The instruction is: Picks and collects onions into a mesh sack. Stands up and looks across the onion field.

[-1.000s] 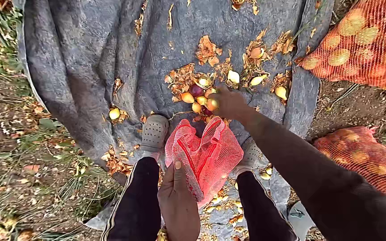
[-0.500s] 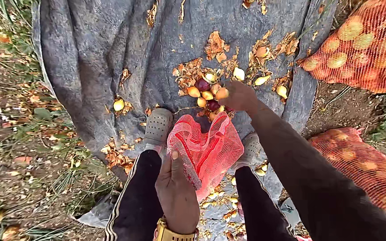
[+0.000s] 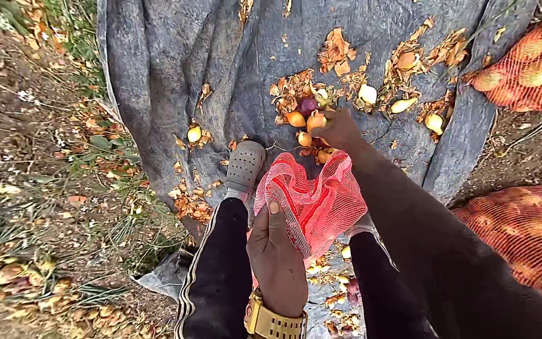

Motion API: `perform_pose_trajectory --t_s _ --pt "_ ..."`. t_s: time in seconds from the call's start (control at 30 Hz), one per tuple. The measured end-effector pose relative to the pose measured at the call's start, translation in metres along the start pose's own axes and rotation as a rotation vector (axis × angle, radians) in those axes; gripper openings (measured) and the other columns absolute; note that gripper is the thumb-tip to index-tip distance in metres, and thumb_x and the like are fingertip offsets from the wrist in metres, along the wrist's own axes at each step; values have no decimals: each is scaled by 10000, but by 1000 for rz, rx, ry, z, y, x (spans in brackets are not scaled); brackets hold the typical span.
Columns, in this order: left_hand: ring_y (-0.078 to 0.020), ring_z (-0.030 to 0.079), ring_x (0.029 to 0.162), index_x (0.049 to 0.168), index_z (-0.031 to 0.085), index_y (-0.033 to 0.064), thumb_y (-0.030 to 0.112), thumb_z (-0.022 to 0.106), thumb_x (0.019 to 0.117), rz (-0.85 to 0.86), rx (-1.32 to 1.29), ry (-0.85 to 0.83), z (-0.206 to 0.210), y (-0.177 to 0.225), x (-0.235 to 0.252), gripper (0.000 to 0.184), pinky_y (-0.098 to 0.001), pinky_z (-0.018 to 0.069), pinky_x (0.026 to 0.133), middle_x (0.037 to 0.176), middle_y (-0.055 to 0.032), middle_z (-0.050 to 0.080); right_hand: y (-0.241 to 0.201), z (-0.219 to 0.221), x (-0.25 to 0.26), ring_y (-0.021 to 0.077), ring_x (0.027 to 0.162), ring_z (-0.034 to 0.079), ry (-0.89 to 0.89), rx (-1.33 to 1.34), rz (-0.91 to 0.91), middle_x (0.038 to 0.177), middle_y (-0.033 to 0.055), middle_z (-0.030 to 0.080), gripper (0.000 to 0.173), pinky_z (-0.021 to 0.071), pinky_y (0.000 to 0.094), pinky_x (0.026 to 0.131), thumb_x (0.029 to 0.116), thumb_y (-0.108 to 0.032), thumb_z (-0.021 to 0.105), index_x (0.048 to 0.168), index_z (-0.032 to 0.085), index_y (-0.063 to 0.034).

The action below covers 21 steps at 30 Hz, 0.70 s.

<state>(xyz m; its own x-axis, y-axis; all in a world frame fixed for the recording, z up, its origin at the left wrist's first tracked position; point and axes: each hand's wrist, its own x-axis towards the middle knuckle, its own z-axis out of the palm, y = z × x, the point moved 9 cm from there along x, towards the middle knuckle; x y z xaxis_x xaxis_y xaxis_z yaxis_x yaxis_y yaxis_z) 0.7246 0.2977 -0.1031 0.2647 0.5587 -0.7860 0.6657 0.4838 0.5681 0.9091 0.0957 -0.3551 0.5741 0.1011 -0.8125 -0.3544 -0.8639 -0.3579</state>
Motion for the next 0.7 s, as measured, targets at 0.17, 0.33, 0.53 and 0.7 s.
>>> perform_pose_trajectory --t_s 0.17,0.33,0.53,0.7 --pt "-212 725 910 1211 724 116 301 496 1084 -40 30 9 -4 -3 1 320 -422 633 792 1013 -101 731 -10 -20 -113 211 831 704 -404 1165 -160 1056 96 707 571 617 389 666 833 -491 767 1276 614 -164" --pt "-195 718 827 1164 722 15 192 493 1083 -56 15 -21 2 -1 -6 301 -351 628 741 946 -121 726 -38 106 -225 143 844 724 -1261 1169 -210 1029 48 737 441 628 333 720 888 -409 772 1205 670 -120" --pt "-41 683 908 1208 635 -66 99 436 1085 69 59 -1 7 40 7 287 -248 584 855 1012 -57 705 29 188 -207 358 1350 566 -752 304 208 1504 217 535 770 439 590 1134 1024 -576 523 1611 344 -112" --pt "-103 691 799 1079 640 -59 119 419 1095 134 -34 106 -4 65 24 284 -287 605 768 868 -64 677 42 116 -272 427 1354 542 -885 99 55 1394 279 606 600 352 633 1156 1109 -467 375 1396 606 7"
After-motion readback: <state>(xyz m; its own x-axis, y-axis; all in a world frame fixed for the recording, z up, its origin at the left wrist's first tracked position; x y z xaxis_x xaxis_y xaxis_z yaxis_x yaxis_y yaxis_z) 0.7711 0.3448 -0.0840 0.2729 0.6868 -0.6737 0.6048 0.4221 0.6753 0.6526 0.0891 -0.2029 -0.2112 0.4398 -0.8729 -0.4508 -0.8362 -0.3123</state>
